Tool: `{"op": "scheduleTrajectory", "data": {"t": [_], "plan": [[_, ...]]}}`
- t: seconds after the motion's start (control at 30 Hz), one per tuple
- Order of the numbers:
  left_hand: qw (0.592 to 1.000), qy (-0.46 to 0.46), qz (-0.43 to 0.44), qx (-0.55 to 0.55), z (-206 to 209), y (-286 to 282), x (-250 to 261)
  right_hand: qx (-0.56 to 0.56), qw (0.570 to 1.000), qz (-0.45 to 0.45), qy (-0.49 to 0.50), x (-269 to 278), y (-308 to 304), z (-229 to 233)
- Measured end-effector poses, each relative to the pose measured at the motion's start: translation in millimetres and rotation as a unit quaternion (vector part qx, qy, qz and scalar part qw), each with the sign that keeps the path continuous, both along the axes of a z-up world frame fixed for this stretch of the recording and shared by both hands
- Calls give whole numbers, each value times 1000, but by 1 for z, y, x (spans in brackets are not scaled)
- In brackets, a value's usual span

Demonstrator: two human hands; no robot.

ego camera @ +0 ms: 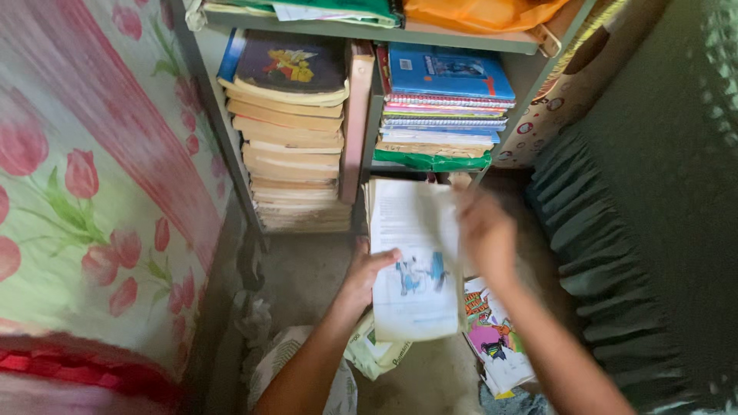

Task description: The person sits on the floor and wipes several books and a blue bag with a white wipe. They open and close the books, wipe the covers and pages, then wipe the bag and place it on a shelf.

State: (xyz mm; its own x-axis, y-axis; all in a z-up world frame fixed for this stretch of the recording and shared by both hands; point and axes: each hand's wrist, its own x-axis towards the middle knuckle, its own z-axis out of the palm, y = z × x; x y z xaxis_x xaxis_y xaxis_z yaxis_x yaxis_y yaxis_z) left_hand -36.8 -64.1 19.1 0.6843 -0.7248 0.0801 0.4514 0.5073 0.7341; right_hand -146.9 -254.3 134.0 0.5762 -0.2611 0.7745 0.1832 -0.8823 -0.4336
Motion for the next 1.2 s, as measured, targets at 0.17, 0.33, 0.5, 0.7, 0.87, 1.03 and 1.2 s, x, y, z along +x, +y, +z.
{"op": "scheduleTrajectory", "data": {"t": [0.17,0.33,0.5,0.7,0.87,1.03,1.2], "plan": [[998,34,58,-16,3,2,-8,-90,970,142,177,-22,100,-53],[999,-2,32,-35,10,6,-24,192,962,43,191,13,51,-57],[995,-10,75,-60,24,10,-11,144,976,100,133,-17,102,-89],[994,31,32,-95,30,27,0,376,898,82,214,-23,89,-119],[995,38,-21,-93,39,32,-3,760,551,283,199,-22,64,-132],[992,104,-55,-54,35,42,8,771,532,300,181,-44,44,-136],[999,16,16,-32,21,43,22,592,763,183,183,-47,9,-103]]}}
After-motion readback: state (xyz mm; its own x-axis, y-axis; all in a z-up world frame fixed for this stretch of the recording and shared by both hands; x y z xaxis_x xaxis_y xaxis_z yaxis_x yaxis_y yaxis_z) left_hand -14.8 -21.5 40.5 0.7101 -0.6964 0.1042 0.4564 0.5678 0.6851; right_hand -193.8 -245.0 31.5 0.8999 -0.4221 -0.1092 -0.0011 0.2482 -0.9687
